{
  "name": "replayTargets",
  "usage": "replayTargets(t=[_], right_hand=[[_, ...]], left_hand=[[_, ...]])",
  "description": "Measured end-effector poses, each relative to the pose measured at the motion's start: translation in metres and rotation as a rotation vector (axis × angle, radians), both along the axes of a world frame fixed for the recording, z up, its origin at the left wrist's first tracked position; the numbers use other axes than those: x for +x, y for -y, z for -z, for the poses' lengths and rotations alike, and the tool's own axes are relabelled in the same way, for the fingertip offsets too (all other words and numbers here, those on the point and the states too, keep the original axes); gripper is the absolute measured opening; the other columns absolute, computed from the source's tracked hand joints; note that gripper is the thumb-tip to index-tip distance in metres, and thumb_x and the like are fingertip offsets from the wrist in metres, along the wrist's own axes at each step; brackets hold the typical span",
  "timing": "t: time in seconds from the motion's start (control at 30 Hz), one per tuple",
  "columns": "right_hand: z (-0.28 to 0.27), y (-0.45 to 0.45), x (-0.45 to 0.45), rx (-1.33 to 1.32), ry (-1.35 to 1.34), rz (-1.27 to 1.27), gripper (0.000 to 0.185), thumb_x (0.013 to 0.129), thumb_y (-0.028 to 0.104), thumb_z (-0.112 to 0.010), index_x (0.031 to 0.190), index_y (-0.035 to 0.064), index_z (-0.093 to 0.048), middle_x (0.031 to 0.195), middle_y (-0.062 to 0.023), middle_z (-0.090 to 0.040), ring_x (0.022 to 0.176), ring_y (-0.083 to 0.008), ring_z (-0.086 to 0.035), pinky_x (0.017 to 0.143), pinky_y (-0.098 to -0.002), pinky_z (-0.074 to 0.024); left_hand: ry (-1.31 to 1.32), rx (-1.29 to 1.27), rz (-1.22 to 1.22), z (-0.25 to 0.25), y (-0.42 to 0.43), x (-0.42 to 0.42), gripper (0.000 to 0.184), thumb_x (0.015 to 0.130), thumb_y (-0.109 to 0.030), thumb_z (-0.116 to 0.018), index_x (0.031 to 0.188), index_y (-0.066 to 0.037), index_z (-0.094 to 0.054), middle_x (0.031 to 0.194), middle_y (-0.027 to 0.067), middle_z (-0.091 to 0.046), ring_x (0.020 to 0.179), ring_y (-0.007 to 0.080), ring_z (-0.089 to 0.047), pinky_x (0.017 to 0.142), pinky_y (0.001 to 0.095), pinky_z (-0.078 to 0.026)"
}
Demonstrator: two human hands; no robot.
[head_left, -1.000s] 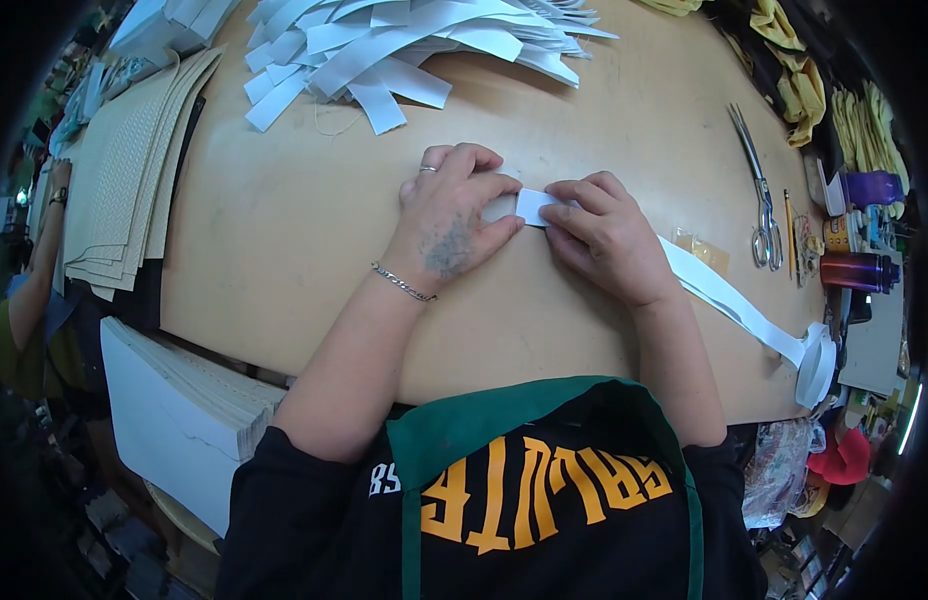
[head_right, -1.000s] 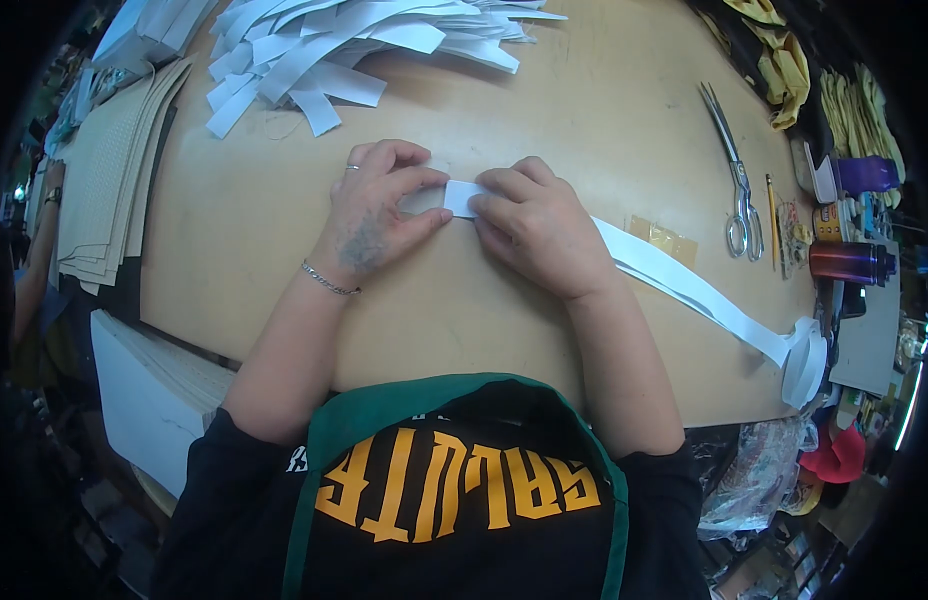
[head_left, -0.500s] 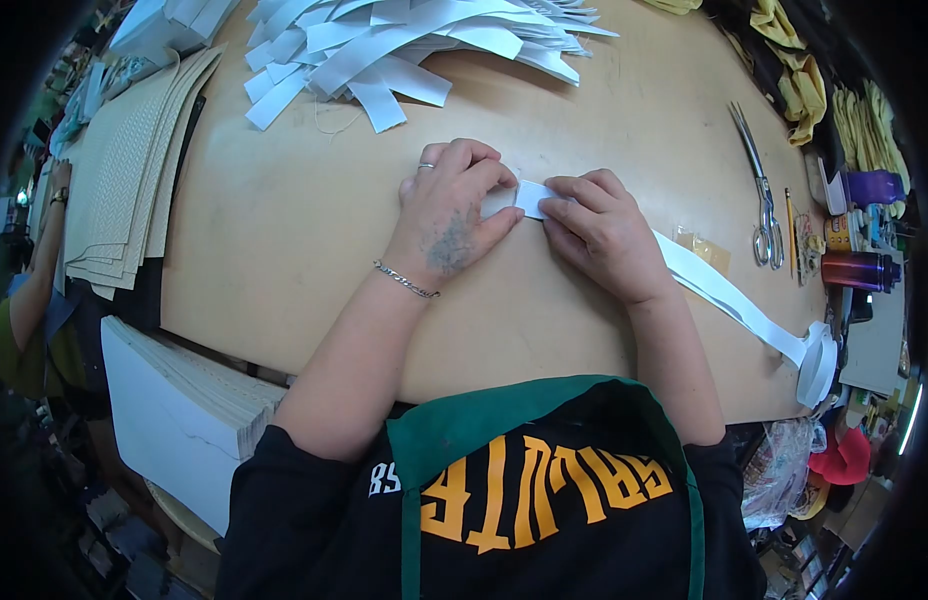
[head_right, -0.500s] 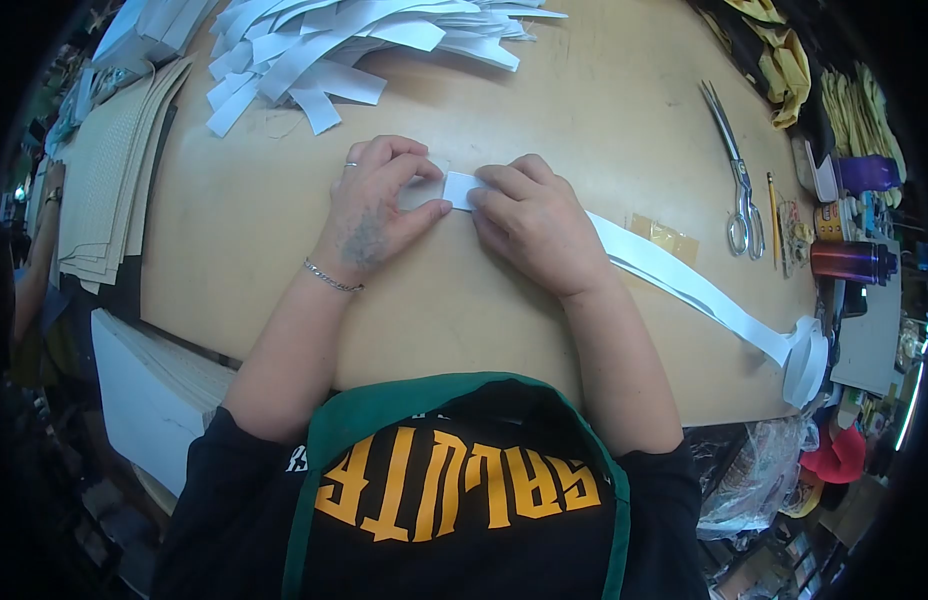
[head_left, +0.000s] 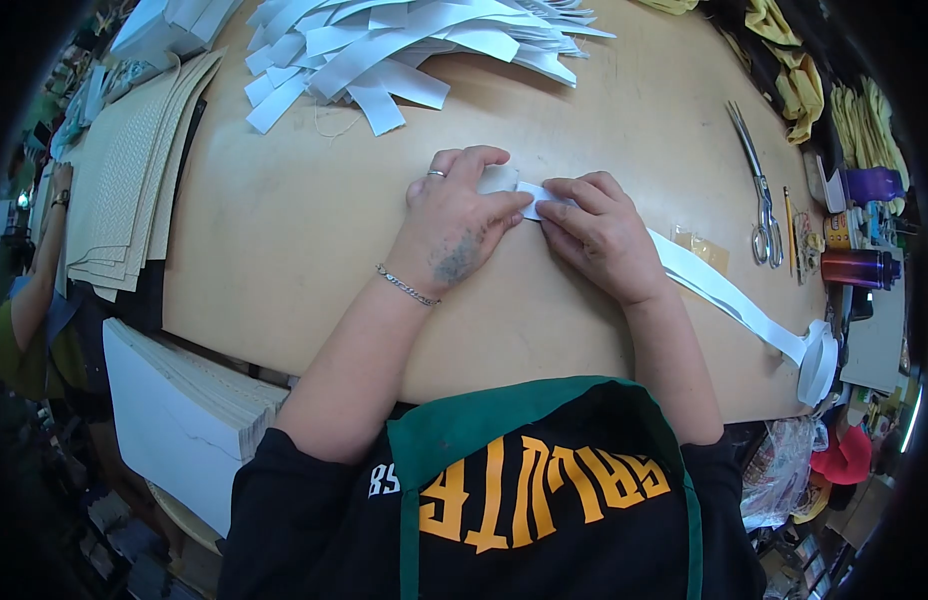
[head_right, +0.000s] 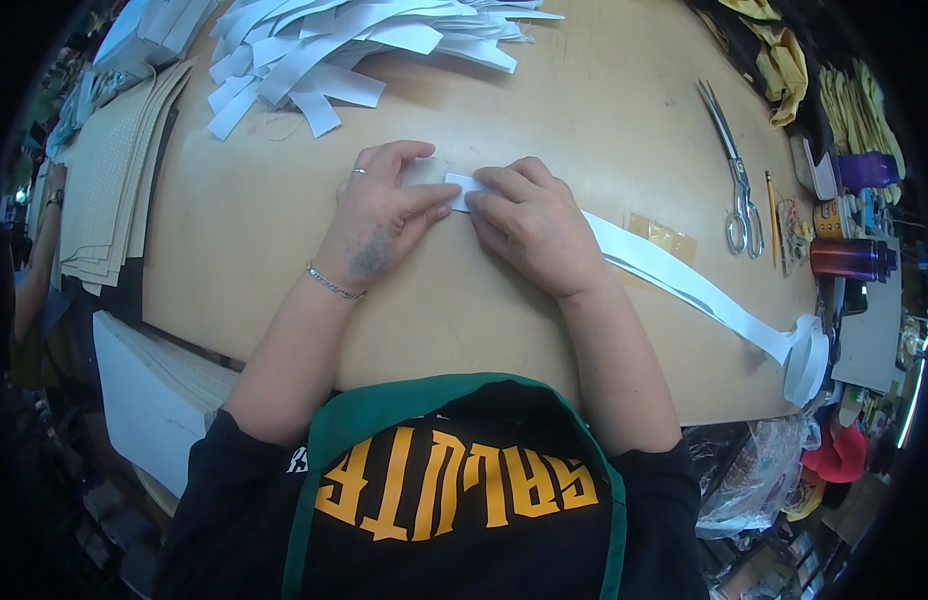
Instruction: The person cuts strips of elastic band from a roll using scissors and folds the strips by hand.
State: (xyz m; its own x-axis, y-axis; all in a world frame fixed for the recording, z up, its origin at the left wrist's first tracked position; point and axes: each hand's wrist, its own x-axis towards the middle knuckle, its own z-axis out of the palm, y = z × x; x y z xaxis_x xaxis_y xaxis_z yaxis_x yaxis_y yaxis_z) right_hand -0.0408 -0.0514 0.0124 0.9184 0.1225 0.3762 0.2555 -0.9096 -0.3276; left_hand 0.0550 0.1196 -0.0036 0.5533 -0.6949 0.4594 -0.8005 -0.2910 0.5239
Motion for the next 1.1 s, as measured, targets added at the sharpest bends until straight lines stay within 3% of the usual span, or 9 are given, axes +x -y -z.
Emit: replayTargets(t=[0.43,0.6,0.63,0.77,0.87,1.1], right_hand=[[0.008,0.002,-0.001,0.021,0.063,0.000,0.017,0.069,0.010,-0.067,0.086,0.0081,-0.065,0.097,-0.0063,-0.062,0.085,-0.0257,-0.055,0.073,-0.0350,-0.0486],[0.006,-0.002,-0.019,-0.026,0.010,0.097,0.016,0.075,0.014,-0.057,0.090,0.0101,-0.062,0.100,-0.0076,-0.058,0.089,-0.0261,-0.053,0.079,-0.0376,-0.0450],[0.001,0.002,-0.029,0.001,-0.116,0.100,0.019,0.078,0.016,-0.055,0.095,0.0105,-0.062,0.109,-0.0075,-0.056,0.099,-0.0253,-0.051,0.086,-0.0385,-0.0422],[0.003,0.039,-0.082,-0.053,-0.057,0.225,0.022,0.080,0.018,-0.058,0.100,0.0144,-0.063,0.117,-0.0059,-0.055,0.112,-0.0255,-0.048,0.095,-0.0431,-0.0366],[0.000,0.067,-0.120,-0.186,-0.027,0.364,0.021,0.080,0.018,-0.058,0.100,0.0150,-0.062,0.114,-0.0053,-0.056,0.112,-0.0255,-0.049,0.096,-0.0458,-0.0355],[0.000,0.102,-0.157,-0.184,-0.043,0.352,0.021,0.079,0.016,-0.057,0.100,0.0142,-0.062,0.114,-0.0047,-0.057,0.113,-0.0248,-0.049,0.099,-0.0418,-0.0353]], left_hand=[[0.067,0.056,-0.008,-0.002,-0.001,-0.003,0.016,0.070,-0.012,-0.071,0.086,-0.015,-0.071,0.102,0.0078,-0.058,0.093,0.0261,-0.055,0.077,0.0368,-0.048],[0.121,0.058,0.044,-0.003,0.004,0.001,0.014,0.070,-0.014,-0.070,0.084,-0.015,-0.070,0.098,0.0090,-0.057,0.093,0.0277,-0.055,0.075,0.0378,-0.047],[0.105,0.063,0.056,-0.006,0.004,0.001,0.015,0.070,-0.013,-0.070,0.084,-0.014,-0.070,0.098,0.0095,-0.057,0.093,0.0283,-0.055,0.075,0.0379,-0.047],[0.090,0.053,0.082,-0.005,0.005,0.000,0.016,0.071,-0.011,-0.070,0.086,-0.012,-0.071,0.099,0.0099,-0.057,0.093,0.0278,-0.054,0.078,0.0372,-0.046],[0.095,0.064,0.093,-0.002,0.003,0.000,0.016,0.072,-0.009,-0.070,0.088,-0.011,-0.071,0.100,0.0107,-0.056,0.094,0.0273,-0.052,0.079,0.0357,-0.045],[0.047,0.111,0.097,-0.004,0.005,-0.001,0.016,0.073,-0.007,-0.070,0.088,-0.010,-0.071,0.100,0.0113,-0.055,0.095,0.0272,-0.051,0.083,0.0354,-0.044]])
